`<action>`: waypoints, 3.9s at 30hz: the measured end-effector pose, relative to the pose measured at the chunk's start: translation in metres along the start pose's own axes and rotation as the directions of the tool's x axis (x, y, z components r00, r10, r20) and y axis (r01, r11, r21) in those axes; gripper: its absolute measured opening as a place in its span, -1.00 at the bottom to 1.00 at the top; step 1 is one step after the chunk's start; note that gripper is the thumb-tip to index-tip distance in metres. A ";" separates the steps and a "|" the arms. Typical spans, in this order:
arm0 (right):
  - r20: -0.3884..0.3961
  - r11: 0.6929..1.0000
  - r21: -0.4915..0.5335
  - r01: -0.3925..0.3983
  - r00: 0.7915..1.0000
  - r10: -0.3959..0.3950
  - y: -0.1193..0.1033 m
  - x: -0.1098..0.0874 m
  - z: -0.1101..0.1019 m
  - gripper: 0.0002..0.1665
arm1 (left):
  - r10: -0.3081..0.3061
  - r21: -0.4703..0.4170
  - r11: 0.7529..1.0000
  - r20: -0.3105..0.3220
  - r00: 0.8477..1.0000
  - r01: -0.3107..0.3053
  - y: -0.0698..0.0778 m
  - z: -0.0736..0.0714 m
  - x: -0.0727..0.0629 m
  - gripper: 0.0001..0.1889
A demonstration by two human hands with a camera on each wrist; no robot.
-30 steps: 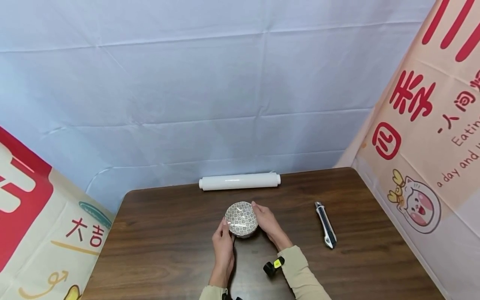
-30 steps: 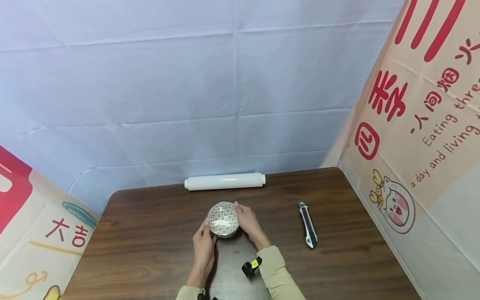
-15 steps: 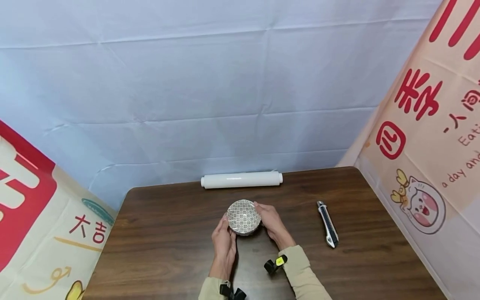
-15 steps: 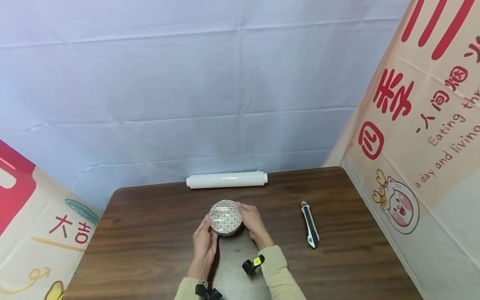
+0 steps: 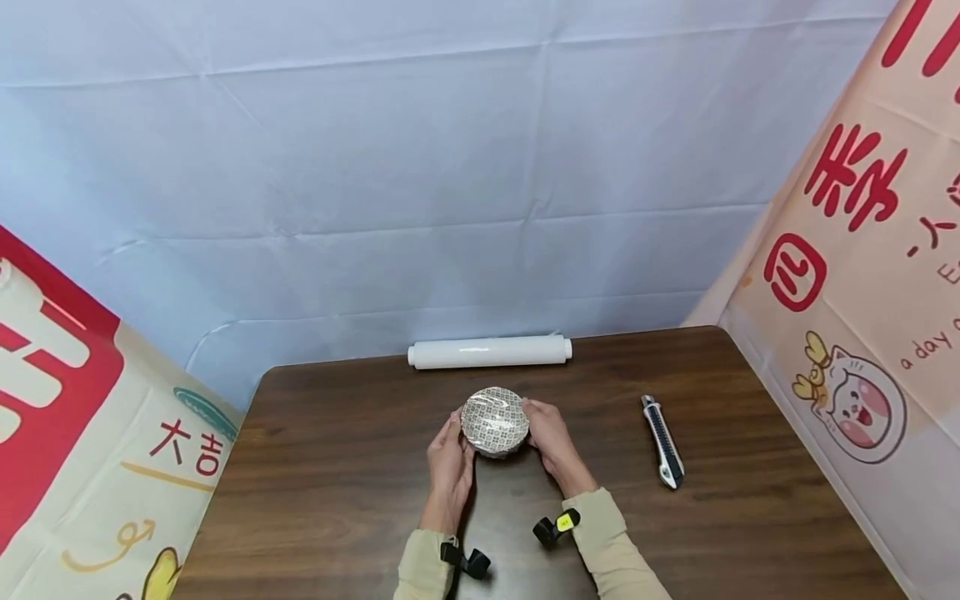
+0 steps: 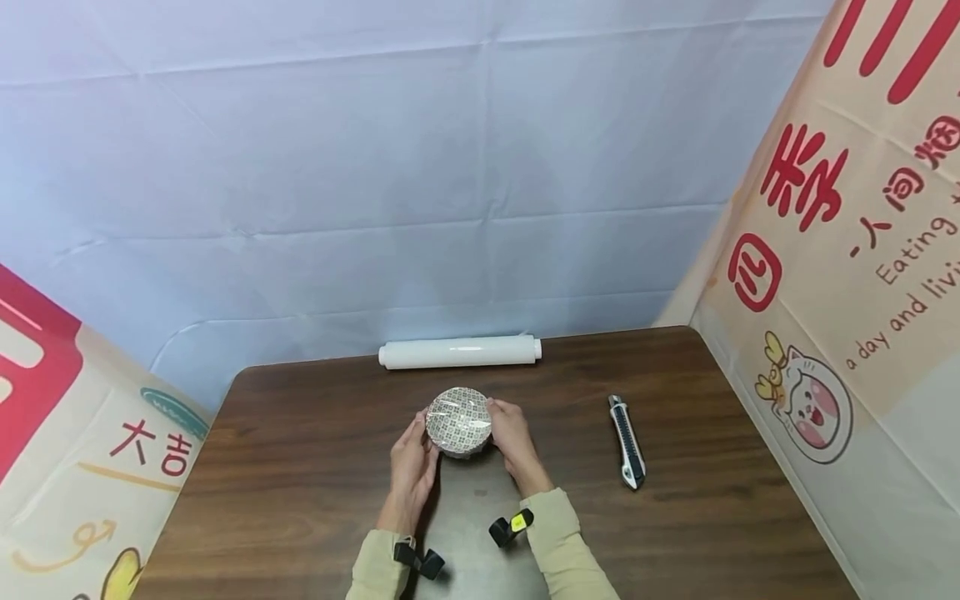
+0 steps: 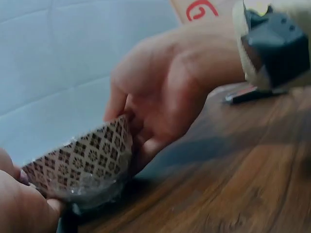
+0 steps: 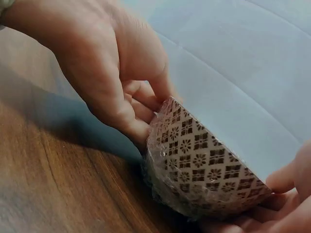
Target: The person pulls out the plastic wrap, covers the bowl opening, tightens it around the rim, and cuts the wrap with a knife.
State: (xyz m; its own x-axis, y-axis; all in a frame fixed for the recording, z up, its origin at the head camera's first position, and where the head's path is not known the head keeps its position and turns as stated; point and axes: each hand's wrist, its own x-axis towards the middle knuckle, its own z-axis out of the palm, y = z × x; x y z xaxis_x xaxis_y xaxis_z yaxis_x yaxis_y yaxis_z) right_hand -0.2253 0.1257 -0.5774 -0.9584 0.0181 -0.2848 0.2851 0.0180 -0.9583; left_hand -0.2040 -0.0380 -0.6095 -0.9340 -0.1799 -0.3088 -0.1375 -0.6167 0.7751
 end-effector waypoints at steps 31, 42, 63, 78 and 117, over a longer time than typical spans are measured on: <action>-0.057 0.953 -0.283 0.109 0.990 -0.130 0.014 -0.003 0.008 -0.46 | 0.359 0.645 0.698 0.060 0.932 -0.310 -0.003 -0.004 -0.020 -0.56; -0.006 0.981 -0.163 0.103 0.994 -0.105 0.017 0.007 0.004 -0.38 | 0.350 0.628 0.706 0.094 0.932 -0.328 -0.002 -0.004 -0.012 -0.59; 0.049 0.973 0.222 0.065 0.996 -0.078 0.021 0.001 0.010 -0.32 | 0.247 0.415 0.879 0.028 0.968 -0.237 -0.004 0.003 -0.008 -0.57; -0.072 0.979 0.190 0.078 0.995 -0.066 0.019 0.001 0.013 -0.45 | 0.184 0.402 0.898 0.026 0.983 -0.178 0.007 0.008 -0.004 -0.58; -0.001 0.844 -0.436 0.312 0.938 -0.347 0.003 -0.020 0.012 -0.43 | 0.304 0.788 0.528 0.174 0.937 -0.318 0.001 -0.011 -0.028 -0.50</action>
State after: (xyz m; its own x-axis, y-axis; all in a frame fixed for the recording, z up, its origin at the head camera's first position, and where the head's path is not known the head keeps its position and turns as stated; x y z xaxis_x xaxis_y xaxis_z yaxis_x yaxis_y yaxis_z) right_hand -0.2059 0.1133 -0.5748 -0.9978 0.0119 0.0658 -0.0531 0.4570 -0.8879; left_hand -0.1748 -0.0419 -0.6058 -0.9741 -0.2223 0.0423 -0.0357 0.3357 0.9413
